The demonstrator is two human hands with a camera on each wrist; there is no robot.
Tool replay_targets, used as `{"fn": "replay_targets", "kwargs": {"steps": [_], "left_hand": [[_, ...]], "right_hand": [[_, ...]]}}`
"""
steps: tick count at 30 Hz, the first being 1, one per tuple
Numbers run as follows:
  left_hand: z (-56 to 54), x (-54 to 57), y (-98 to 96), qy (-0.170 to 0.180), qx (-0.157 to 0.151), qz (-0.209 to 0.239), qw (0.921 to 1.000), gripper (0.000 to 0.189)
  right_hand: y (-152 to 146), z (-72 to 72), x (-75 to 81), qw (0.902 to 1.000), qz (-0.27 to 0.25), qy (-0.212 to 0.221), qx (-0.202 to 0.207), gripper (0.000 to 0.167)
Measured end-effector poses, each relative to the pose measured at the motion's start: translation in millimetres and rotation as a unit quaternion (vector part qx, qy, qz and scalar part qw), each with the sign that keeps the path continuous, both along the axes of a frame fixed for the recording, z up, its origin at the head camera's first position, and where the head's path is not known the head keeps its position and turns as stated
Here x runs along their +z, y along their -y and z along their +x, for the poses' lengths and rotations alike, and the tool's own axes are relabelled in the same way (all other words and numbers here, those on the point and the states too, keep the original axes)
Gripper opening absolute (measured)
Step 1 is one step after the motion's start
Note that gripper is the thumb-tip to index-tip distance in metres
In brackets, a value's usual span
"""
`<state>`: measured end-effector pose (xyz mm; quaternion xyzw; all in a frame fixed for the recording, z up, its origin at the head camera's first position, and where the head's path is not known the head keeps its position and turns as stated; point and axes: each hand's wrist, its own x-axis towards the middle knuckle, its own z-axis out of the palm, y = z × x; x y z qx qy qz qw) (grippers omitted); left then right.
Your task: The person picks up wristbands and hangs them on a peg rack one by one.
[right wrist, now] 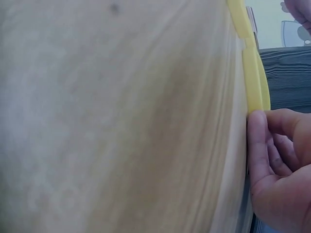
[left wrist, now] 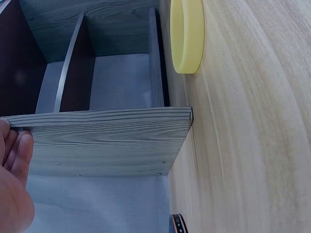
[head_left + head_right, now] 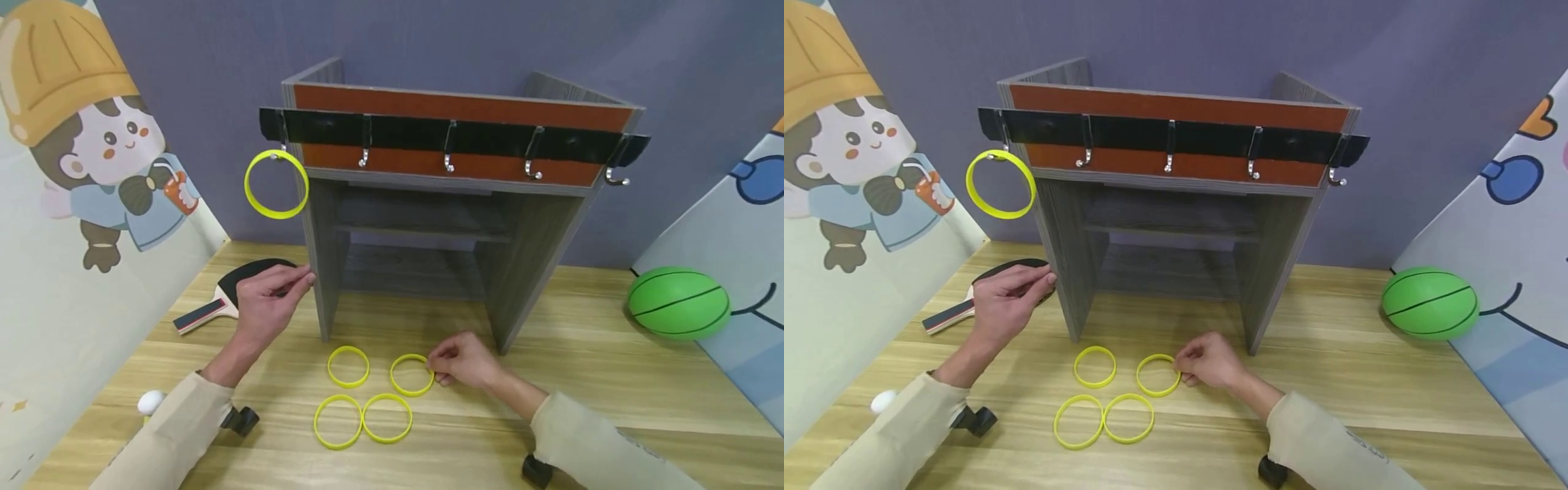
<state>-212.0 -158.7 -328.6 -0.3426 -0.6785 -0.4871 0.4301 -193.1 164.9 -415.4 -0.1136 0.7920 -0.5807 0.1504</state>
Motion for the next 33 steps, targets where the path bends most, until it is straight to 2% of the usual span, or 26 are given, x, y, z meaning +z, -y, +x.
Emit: {"fn": "replay_targets", "kwargs": {"steps": [9, 13, 20, 25, 33], "left_hand": [[-17.4, -15.7, 7.2, 0.008, -0.001, 0.008, 0.9999, 0.027], [-14.8, -13.8, 6.8, 0.005, 0.002, 0.003, 1.0, 0.027], [1.9, 3.1, -1.4, 0.003, -0.005, 0.005, 1.0, 0.023], [3.1, 4.6, -1.7, 0.004, -0.001, 0.002, 1.0, 0.022], [0.9, 3.3, 0.0, -0.001, 0.0, -0.006, 1.0, 0.022]], "right_hand": [[-6, 0.7, 1.8, 0.9989, -0.031, 0.034, -0.009, 0.016], [-10, 2.4, 1.6, 0.9977, -0.044, 0.047, -0.02, 0.017], [-18, 2.6, 1.5, 0.9947, -0.058, 0.06, -0.06, 0.014], [-21, 1.1, 7.5, 0.9932, -0.063, 0.055, -0.081, 0.013], [-20, 1.5, 20.1, 0.9888, -0.098, 0.059, -0.095, 0.017]]}}
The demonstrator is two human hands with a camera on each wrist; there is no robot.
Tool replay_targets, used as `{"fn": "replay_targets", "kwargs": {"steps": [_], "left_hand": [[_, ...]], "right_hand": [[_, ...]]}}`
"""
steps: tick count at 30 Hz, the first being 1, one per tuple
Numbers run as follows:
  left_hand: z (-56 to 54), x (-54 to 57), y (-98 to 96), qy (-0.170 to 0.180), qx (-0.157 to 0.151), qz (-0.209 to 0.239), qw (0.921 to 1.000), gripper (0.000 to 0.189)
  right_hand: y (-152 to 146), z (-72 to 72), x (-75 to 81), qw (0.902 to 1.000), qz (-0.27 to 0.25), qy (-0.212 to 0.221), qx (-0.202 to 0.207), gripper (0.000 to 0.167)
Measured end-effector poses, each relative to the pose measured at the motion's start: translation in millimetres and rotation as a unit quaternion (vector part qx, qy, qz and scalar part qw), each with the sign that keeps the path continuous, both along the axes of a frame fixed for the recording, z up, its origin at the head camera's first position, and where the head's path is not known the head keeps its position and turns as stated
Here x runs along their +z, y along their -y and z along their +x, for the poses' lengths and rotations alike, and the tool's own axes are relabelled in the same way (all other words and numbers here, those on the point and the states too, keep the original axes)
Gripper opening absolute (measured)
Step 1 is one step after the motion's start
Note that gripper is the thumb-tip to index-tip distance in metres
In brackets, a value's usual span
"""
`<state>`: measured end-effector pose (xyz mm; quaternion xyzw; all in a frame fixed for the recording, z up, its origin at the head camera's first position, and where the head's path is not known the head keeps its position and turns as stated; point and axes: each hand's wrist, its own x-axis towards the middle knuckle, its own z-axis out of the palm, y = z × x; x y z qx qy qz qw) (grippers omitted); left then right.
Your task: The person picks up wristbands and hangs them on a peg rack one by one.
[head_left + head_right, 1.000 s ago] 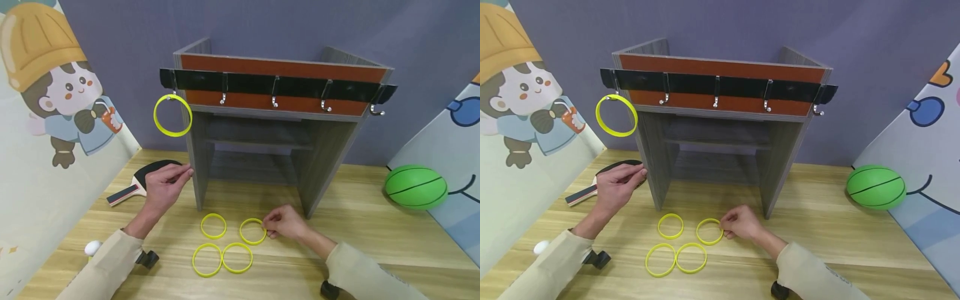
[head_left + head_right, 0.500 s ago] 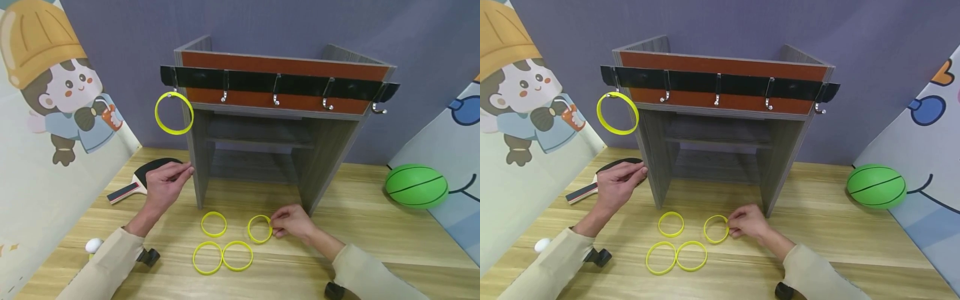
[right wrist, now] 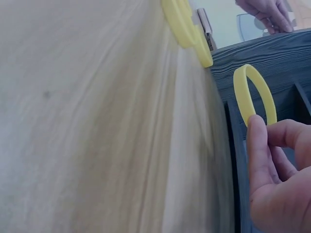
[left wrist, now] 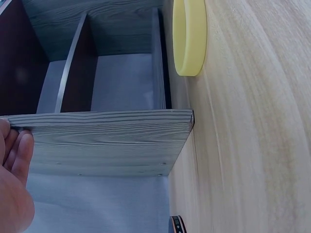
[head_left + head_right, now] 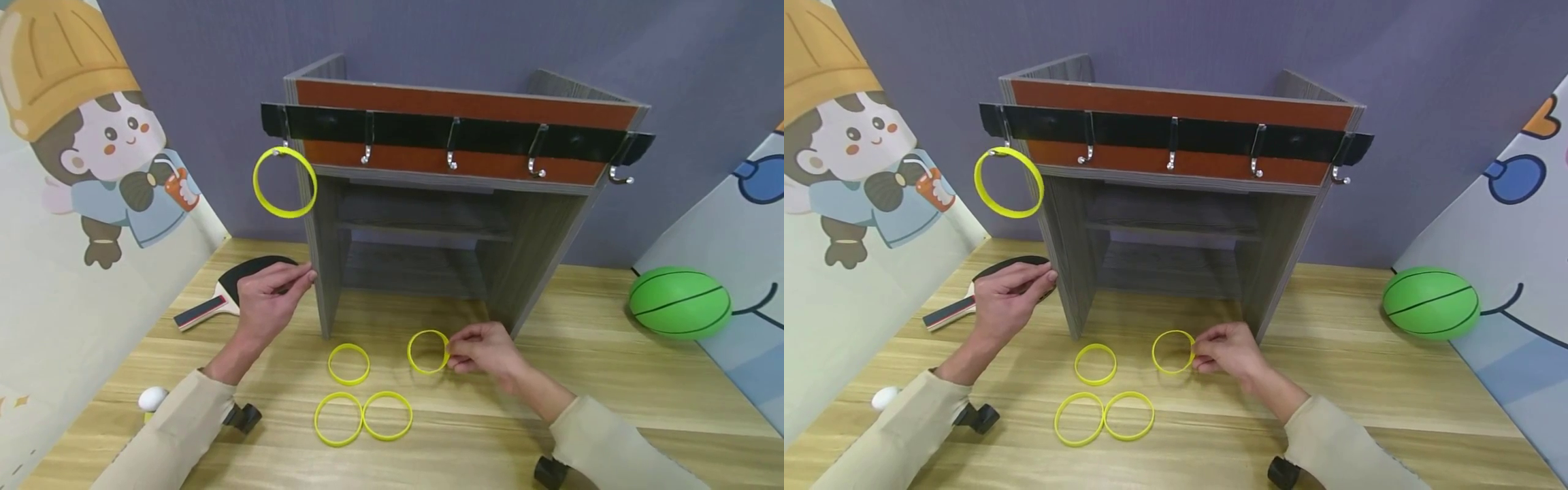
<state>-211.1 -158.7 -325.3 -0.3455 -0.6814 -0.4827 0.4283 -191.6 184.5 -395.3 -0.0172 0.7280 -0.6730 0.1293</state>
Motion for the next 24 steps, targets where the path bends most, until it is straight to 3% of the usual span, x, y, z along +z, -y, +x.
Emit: {"fn": "replay_targets", "kwargs": {"steps": [7, 24], "left_hand": [[0.2, 0.3, 0.0, 0.004, -0.004, 0.002, 1.0, 0.021], [0.6, 0.0, -0.5, 0.009, -0.006, 0.004, 0.9999, 0.022]], "right_hand": [[2, 1.3, 13.6, 0.9995, -0.027, 0.001, -0.019, 0.018], [7, 1.8, 44.4, 0.9972, -0.073, -0.007, -0.019, 0.012]]}}
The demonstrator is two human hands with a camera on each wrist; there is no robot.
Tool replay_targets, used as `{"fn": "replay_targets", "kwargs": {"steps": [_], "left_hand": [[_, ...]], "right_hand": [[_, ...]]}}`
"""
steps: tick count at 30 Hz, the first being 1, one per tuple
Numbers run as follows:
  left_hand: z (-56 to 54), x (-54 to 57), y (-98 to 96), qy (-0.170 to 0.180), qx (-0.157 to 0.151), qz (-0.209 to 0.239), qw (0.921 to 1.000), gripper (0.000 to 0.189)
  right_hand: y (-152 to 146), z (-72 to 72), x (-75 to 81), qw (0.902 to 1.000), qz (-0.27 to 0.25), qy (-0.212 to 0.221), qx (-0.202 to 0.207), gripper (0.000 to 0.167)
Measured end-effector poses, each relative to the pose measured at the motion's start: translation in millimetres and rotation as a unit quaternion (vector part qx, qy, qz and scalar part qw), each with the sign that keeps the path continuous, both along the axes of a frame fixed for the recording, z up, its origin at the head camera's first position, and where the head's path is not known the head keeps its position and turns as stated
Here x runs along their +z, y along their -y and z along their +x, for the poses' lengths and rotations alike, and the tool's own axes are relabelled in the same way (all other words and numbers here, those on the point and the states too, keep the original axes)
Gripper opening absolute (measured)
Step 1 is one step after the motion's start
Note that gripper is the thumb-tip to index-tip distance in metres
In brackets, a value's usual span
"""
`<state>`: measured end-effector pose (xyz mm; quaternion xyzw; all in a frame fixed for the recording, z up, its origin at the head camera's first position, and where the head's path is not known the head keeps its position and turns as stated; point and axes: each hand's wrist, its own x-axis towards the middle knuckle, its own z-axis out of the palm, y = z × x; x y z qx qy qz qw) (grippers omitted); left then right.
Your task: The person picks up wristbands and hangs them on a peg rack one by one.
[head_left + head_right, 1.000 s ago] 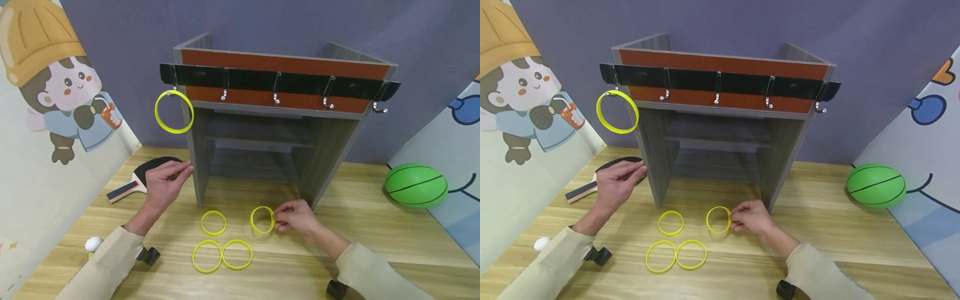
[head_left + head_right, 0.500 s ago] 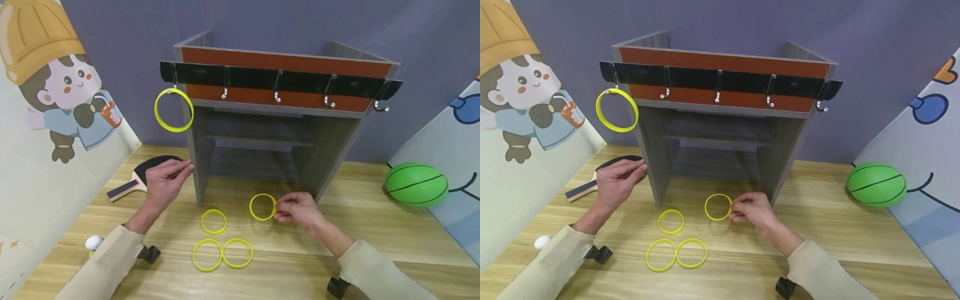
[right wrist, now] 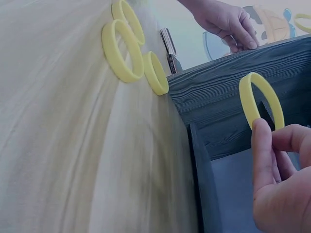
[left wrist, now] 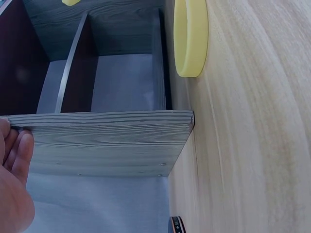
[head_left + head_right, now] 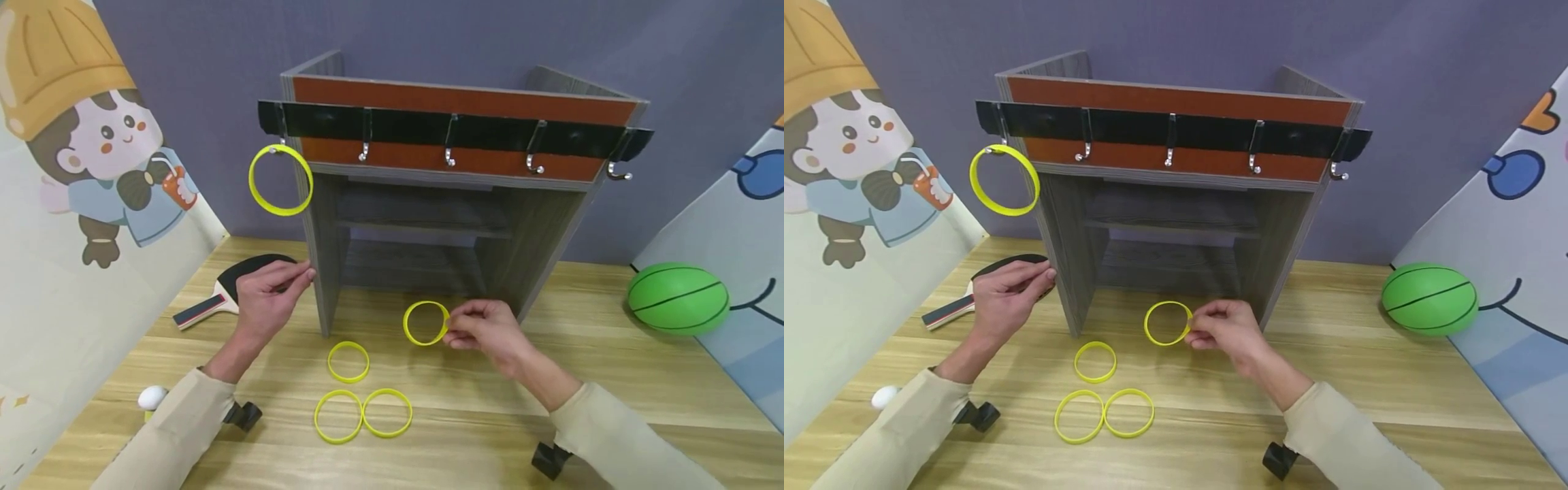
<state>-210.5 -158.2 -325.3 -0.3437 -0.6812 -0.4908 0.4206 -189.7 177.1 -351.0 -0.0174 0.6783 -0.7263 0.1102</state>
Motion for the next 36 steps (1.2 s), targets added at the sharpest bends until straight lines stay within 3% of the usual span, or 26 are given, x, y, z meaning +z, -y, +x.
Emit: {"fn": "replay_targets", "kwargs": {"steps": [20, 28, 36], "left_hand": [[-2.7, -2.9, -0.6, -0.007, -0.002, 0.013, 0.9999, 0.022], [-15.9, -17.7, 6.9, 0.002, 0.001, 0.016, 0.9999, 0.025], [-0.8, -1.9, 0.2, 0.002, -0.006, 0.011, 0.9999, 0.022]], "right_hand": [[23, -3.1, 53.5, 0.9976, -0.049, -0.046, 0.019, 0.01], [41, -1.7, 75.6, 0.9936, -0.072, -0.083, 0.028, 0.011], [53, 2.4, 95.8, 0.9921, -0.085, -0.088, 0.027, 0.016]]}}
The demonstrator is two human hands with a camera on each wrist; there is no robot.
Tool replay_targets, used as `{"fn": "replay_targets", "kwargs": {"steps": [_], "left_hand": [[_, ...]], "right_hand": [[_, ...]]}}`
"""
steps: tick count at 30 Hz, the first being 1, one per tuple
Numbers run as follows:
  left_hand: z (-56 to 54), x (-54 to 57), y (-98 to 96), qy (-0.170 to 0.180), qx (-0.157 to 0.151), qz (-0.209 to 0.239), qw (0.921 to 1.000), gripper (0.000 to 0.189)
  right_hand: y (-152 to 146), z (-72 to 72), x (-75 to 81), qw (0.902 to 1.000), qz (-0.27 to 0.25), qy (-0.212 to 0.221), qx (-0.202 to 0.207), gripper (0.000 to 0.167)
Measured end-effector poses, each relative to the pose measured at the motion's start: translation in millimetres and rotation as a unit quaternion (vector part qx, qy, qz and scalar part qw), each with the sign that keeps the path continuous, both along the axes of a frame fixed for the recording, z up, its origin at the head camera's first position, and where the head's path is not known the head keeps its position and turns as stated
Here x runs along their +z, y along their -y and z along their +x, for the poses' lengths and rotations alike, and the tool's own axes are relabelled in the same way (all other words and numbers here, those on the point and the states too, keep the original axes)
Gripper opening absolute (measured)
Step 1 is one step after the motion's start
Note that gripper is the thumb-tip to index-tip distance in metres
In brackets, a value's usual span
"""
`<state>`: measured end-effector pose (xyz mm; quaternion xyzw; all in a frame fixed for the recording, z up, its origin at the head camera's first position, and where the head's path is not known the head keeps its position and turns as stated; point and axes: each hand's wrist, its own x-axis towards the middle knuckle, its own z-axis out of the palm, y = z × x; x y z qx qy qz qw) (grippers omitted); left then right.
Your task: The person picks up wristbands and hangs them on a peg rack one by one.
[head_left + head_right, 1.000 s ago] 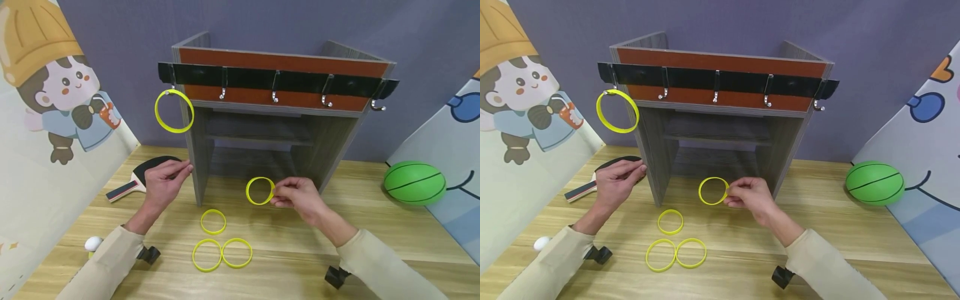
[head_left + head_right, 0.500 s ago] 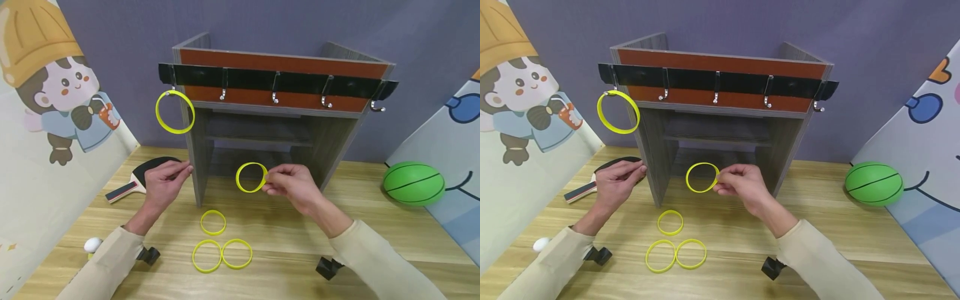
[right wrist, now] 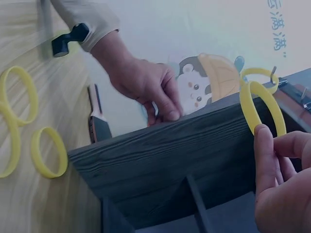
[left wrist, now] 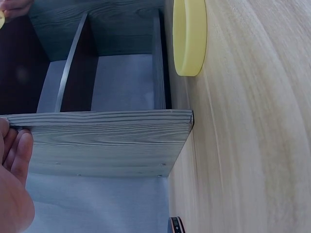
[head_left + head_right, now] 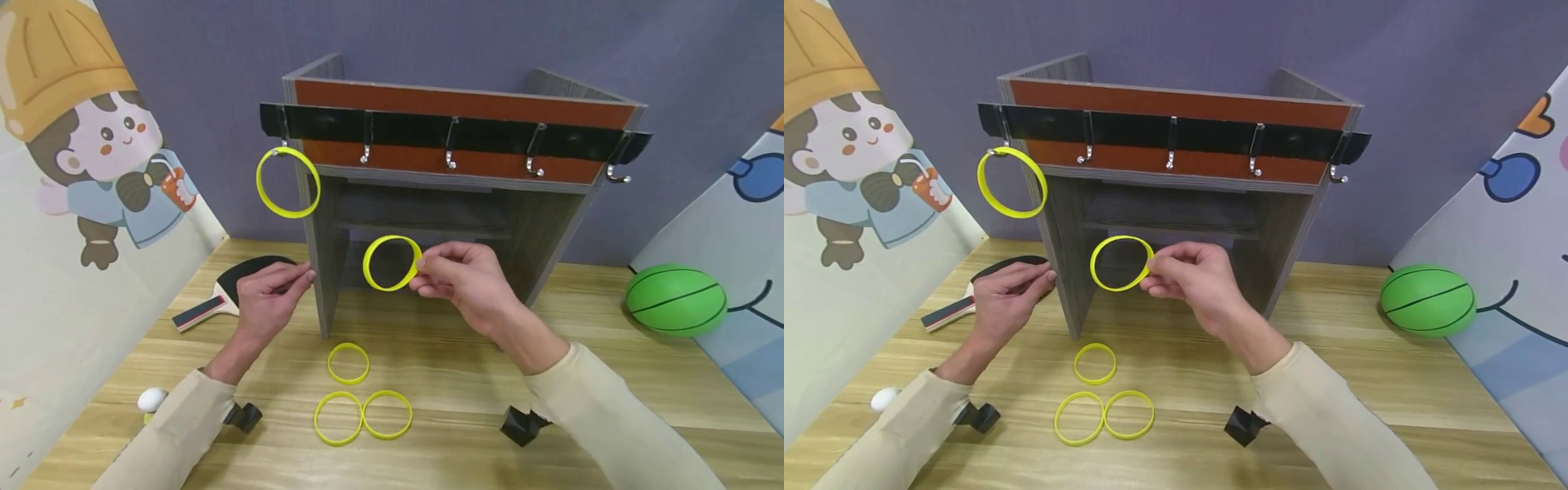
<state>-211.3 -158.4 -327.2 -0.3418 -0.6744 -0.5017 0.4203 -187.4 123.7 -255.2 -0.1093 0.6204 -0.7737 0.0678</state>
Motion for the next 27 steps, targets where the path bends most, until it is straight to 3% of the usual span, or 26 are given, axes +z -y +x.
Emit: {"fn": "replay_targets", "kwargs": {"steps": [3, 10, 18, 24, 27], "left_hand": [[0.3, 0.7, -0.6, -0.002, -0.001, 0.002, 1.0, 0.022], [-12.5, -12.0, 5.0, -0.002, 0.0, 0.004, 1.0, 0.025], [0.3, 0.7, -0.2, -0.004, -0.003, 0.003, 1.0, 0.023], [-7.6, -8.4, 3.5, -0.003, -0.001, 0.006, 1.0, 0.024], [-5.1, -4.7, 1.8, -0.003, 0.006, 0.001, 1.0, 0.023]], "right_hand": [[3, 2.1, 8.8, 1.0, -0.005, -0.004, -0.003, 0.017], [9, 7.0, 29.4, 0.9993, -0.025, -0.027, -0.005, 0.016], [15, 9.3, 44.2, 0.9981, -0.044, -0.042, -0.005, 0.017], [21, 8.2, 54.0, 0.9964, -0.064, -0.055, -0.007, 0.019], [23, 7.2, 57.9, 0.9952, -0.08, -0.056, -0.003, 0.02]]}}
